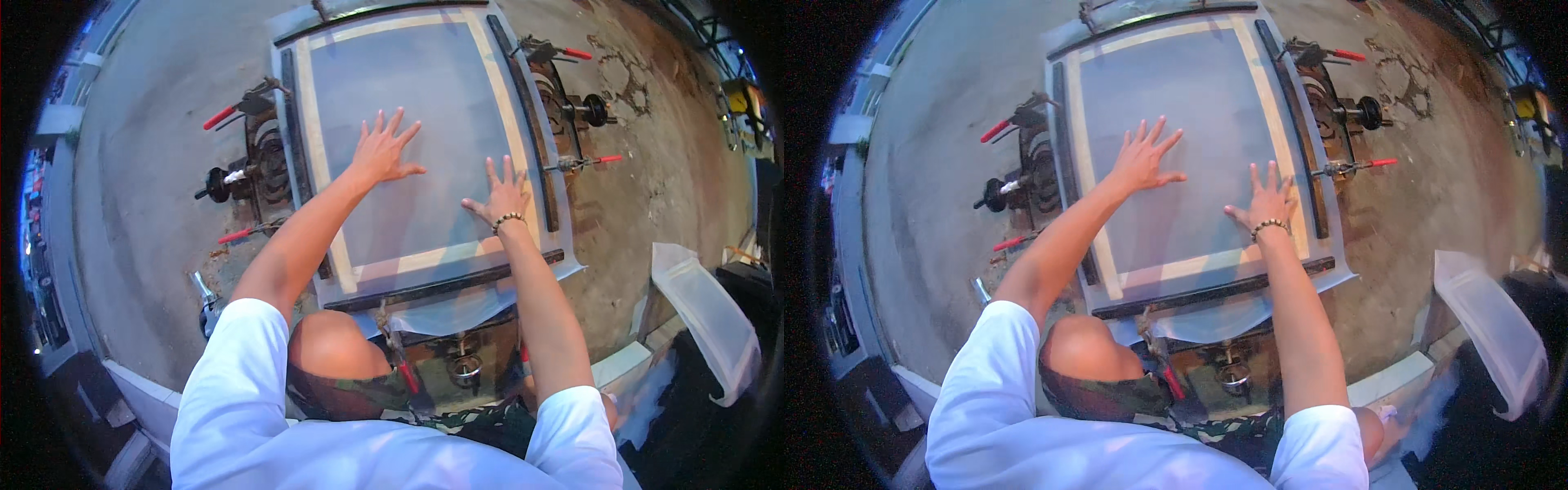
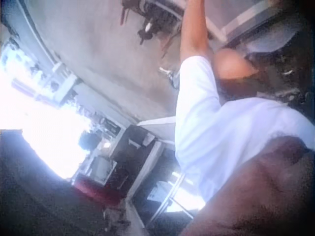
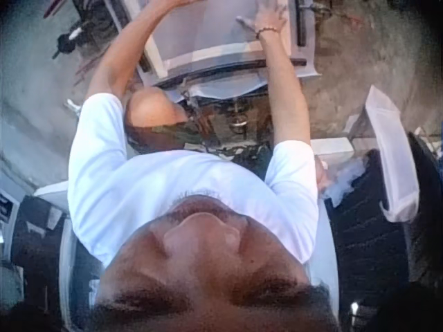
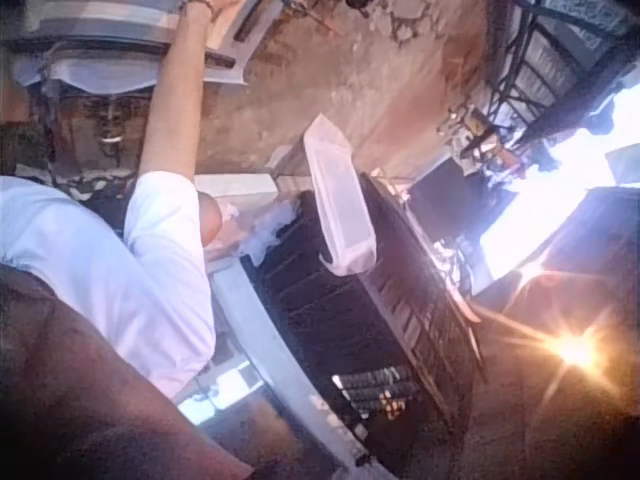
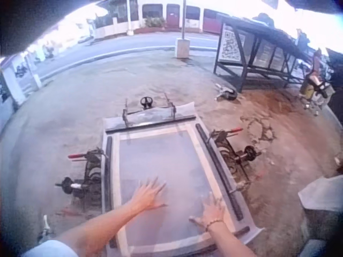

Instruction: The person adjusts the alignment knobs and frame clamps on a screen-printing carousel by hand, then checks the tension of the screen mesh.

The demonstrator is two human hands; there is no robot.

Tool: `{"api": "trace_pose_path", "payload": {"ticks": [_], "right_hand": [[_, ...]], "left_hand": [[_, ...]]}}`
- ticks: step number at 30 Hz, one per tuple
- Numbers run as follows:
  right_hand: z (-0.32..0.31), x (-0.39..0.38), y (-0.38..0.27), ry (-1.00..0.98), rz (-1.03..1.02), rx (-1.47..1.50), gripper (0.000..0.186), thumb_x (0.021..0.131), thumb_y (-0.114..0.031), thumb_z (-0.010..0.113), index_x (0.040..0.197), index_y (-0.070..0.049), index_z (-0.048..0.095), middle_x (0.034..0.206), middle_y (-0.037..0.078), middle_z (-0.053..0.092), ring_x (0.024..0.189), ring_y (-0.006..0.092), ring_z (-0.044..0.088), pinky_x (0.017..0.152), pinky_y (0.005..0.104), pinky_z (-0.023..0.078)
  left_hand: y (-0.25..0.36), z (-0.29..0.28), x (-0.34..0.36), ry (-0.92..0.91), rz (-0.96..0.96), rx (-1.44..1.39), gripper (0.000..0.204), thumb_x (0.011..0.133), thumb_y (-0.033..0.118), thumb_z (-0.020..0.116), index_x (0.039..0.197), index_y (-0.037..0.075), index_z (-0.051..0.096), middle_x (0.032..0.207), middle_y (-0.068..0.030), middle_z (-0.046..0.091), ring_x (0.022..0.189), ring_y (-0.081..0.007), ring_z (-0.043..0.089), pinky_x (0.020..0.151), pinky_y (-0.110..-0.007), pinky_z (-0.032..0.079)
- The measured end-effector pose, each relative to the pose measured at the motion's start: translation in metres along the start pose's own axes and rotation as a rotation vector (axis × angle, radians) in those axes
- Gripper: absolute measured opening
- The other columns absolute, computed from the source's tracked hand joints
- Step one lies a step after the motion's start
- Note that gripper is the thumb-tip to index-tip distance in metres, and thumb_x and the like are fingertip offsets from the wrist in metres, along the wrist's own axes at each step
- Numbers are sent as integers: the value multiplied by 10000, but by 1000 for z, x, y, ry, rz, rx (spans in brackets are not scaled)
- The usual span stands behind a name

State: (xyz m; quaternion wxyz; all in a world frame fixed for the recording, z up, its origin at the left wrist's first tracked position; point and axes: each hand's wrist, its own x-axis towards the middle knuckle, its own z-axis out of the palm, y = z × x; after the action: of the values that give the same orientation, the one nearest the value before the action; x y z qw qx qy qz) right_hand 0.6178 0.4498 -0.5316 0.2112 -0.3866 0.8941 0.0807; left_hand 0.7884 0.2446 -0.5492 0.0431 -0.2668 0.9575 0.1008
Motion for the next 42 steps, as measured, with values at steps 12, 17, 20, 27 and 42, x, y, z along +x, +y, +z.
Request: {"api": "trace_pose_path", "payload": {"ticks": [12, 17, 20, 27, 42], "right_hand": [[-14, 8, 2, -148, -28, 4, 1055, 617, -534, 795, 1470, -370, 197, 1566, 6, 70, 1412, 392, 98, 1060, 612, 285], [12, -1, 10, -47, 3, 54, 1009, 655, -498, 784, 1469, -370, 201, 1568, 6, 56, 1413, 393, 95, 1050, 629, 286], [-11, -9, 1, -114, 19, 60, 993, 676, -484, 774, 1469, -380, 187, 1569, 0, 41, 1415, 391, 85, 1034, 655, 282], [-20, -1, 36, -346, -365, 40, 763, 733, -494, 722, 1371, -167, 461, 1485, 156, 308, 1348, 338, 329, 1058, 451, 361], [-165, -457, 441, -431, 695, 568, 247, 795, -248, 628, 889, -27, 689, 788, 123, 669, 663, 229, 647, 637, 335, 552]], "left_hand": [[13, 7, 9, -146, -41, 94, 879, 742, 659, 599, 1465, 285, 268, 1528, -122, 202, 1365, -466, 205, 1029, -617, 301], [32, 0, -68, -285, -83, 34, 865, 753, 516, 667, 1470, 265, 253, 1545, -108, 149, 1377, -446, 194, 993, -646, 332], [29, -1, -91, -256, -103, 14, 842, 770, 464, 668, 1470, 256, 249, 1554, -93, 114, 1383, -442, 177, 967, -677, 337], [-7, -10, -86, -510, -165, -106, 759, 809, 436, 628, 1452, 200, 301, 1391, -155, 417, 1247, -400, 417, 967, -540, 418], [113, -218, -615, -1249, -835, -688, 283, 814, 295, 594, 973, 67, 648, 931, -123, 675, 793, -254, 659, 738, -428, 507]]}}
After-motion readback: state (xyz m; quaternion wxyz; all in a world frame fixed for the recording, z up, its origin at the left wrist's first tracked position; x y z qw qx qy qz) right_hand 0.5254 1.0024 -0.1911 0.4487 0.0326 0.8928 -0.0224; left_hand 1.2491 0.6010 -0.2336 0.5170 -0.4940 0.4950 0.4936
